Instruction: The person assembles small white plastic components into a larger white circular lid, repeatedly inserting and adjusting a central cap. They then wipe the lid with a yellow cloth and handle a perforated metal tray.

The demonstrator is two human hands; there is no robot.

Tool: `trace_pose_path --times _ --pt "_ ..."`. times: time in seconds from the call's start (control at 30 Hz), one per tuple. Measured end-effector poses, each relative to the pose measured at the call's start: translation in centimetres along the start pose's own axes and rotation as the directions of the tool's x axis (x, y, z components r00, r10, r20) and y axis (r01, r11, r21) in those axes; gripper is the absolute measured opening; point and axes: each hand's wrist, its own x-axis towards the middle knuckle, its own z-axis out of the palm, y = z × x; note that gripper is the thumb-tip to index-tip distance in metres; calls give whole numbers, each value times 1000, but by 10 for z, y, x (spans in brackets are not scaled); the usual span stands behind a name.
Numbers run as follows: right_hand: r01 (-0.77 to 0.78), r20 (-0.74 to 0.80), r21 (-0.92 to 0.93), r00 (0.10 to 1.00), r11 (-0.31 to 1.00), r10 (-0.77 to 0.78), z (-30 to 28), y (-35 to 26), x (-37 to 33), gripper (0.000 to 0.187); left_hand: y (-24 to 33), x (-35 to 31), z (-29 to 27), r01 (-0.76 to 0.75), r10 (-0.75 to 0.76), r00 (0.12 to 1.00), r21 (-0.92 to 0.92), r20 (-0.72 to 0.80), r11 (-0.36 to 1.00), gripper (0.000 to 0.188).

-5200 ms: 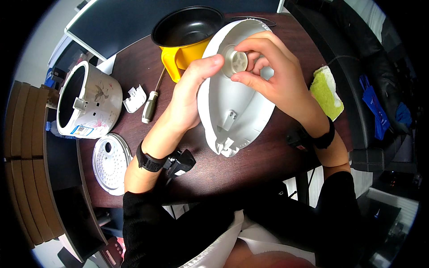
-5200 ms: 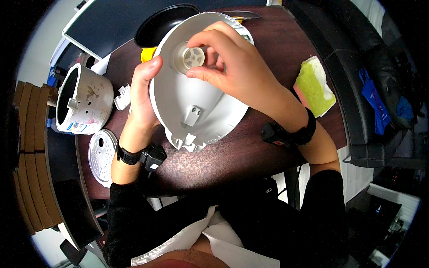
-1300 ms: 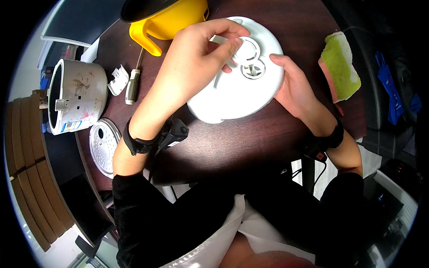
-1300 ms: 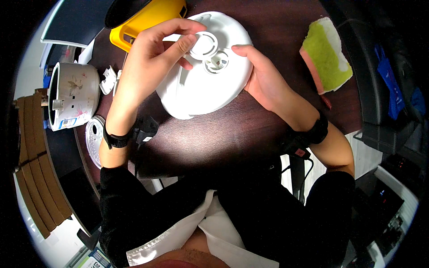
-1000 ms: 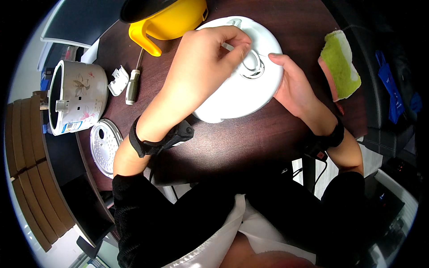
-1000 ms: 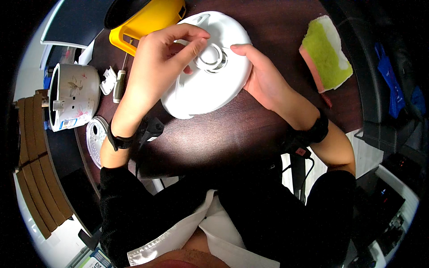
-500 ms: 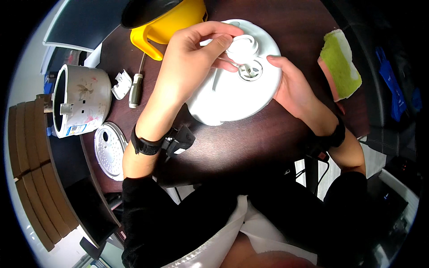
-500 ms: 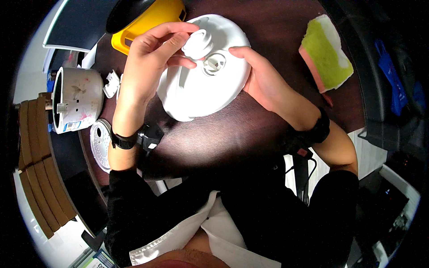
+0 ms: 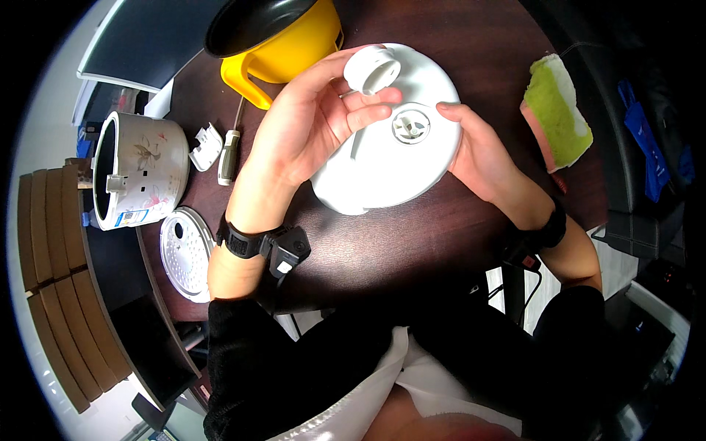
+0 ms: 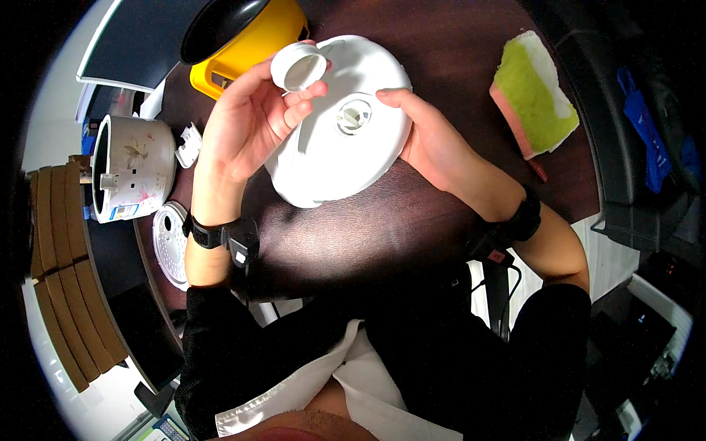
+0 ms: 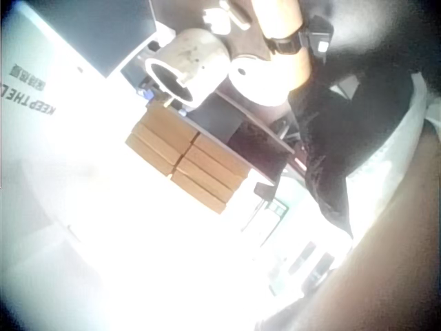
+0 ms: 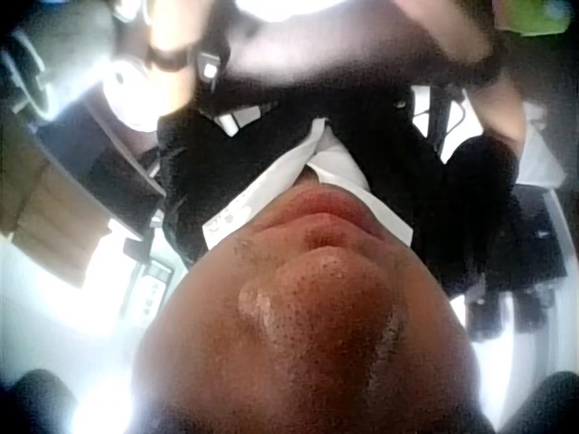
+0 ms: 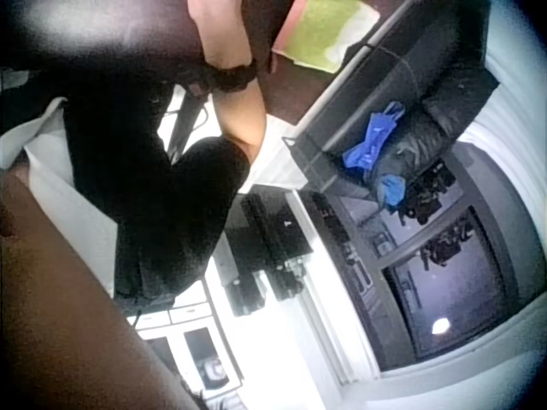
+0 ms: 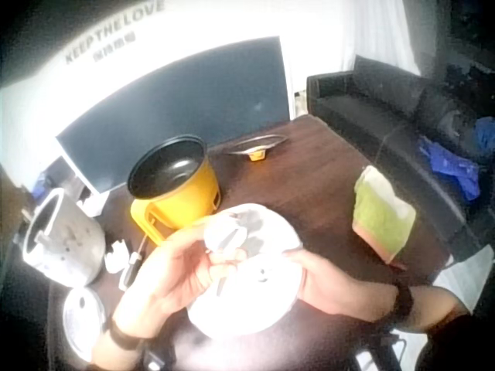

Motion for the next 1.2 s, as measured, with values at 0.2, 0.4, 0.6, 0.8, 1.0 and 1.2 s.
trace_pose_path --times 0.2,0.4,0.6,0.8,1.0,1.2 --pt "11 -24 -7 1000 1000 -11 2 1 0 51 1 0 3 -5 8 999 -58 48 998 50" --pt "24 40 1 999 1000 -24 -3 3 2 54 1 -1 9 26 -25 999 -46 30 999 52" --pt "33 35 -15 999 999 -32 5 -1 -3 53 -1 -1 12 21 -21 1000 3 -6 1000 54" --pt "3 2 -13 1000 1000 -3 4 -1 -2 50 0 0 -3 78 -45 985 -201 165 977 55" --pt "4 -16 -13 1000 1000 -4 2 1 -2 51 0 0 -1 111 -73 985 -245 159 963 54" --pt "-2 -21 -11 1000 1000 2 7 -1 -4 52 -1 0 -9 50 -10 980 -203 197 978 54"
